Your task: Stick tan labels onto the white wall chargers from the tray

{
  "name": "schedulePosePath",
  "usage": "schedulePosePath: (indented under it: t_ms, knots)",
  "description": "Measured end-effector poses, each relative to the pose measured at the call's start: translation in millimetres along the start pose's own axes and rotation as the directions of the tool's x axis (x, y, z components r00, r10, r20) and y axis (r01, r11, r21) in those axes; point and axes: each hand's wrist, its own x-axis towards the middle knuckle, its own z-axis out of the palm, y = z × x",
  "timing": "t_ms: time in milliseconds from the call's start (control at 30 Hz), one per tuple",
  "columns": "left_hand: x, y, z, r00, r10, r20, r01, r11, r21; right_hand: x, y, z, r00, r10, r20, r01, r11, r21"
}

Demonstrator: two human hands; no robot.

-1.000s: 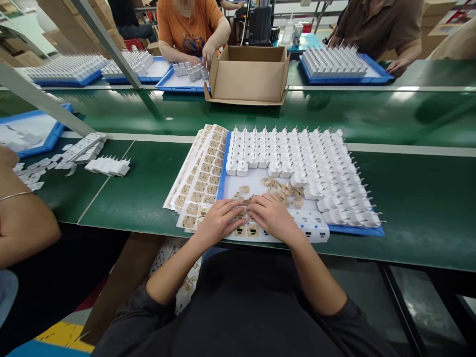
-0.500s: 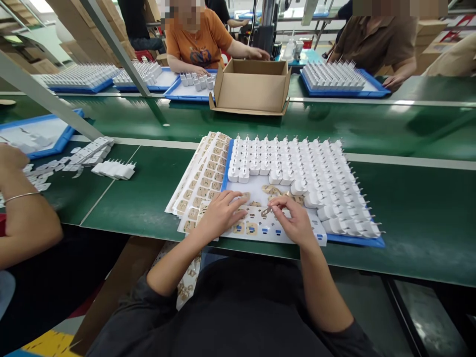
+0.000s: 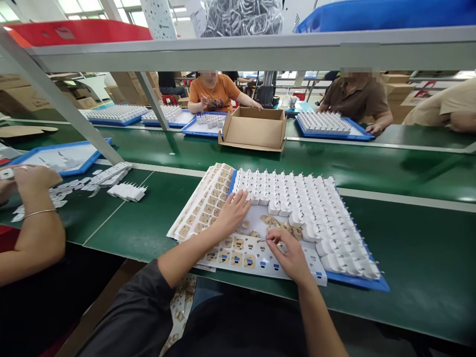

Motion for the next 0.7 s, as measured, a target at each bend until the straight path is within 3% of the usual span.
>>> schedulePosePath:
  t_ms: [133, 300, 367, 400, 467, 533, 567, 633, 700]
  knots:
    - [-2, 5, -1.6, 0.999, 0.001, -0.039, -0.003, 0.998, -0.06, 2, 0, 2, 0.999, -0.046, -0.015, 0.045, 0.995, -0.084]
    - [-3, -1, -9.4, 0.999, -0.048, 0.019, 0.051, 0.952, -0.303, 10, 0, 6, 0.976, -0.185, -0.11, 0.156, 0.961, -0.23]
    - [-11, -3, -14.9, 0.991, -0.137, 0.001, 0.121, 0.877, -0.465, 12, 0, 5, 0.963, -0.208, -0.171, 0.163, 0.956, -0.244]
    - [-17, -3, -17.5, 0.978, -0.209, 0.0, 0.165, 0.774, -0.611, 13, -1, 4, 0.959, -0.199, -0.203, 0.152, 0.962, -0.227]
    - [-31, 1, -21.5, 0.935, -0.35, 0.056, 0.199, 0.388, -0.9, 13, -3, 2, 0.959, -0.129, -0.254, 0.1, 0.987, -0.126]
    - [-44, 10, -22.7, 0.903, -0.402, 0.153, 0.152, -0.034, -0.988, 11, -8, 0, 0.965, -0.017, -0.262, 0.034, 0.998, 0.058]
    - [-49, 17, -22.3, 0.895, -0.402, 0.192, 0.125, -0.188, -0.974, 10, -12, 0, 0.967, 0.031, -0.251, 0.009, 0.987, 0.159]
    - [-58, 31, -19.8, 0.883, -0.402, 0.241, 0.076, -0.386, -0.92, 8, -20, 2, 0.975, 0.087, -0.207, -0.014, 0.943, 0.333]
    - [-63, 44, -17.0, 0.876, -0.407, 0.259, 0.038, -0.476, -0.879, 6, -29, 7, 0.983, 0.093, -0.158, -0.014, 0.896, 0.443]
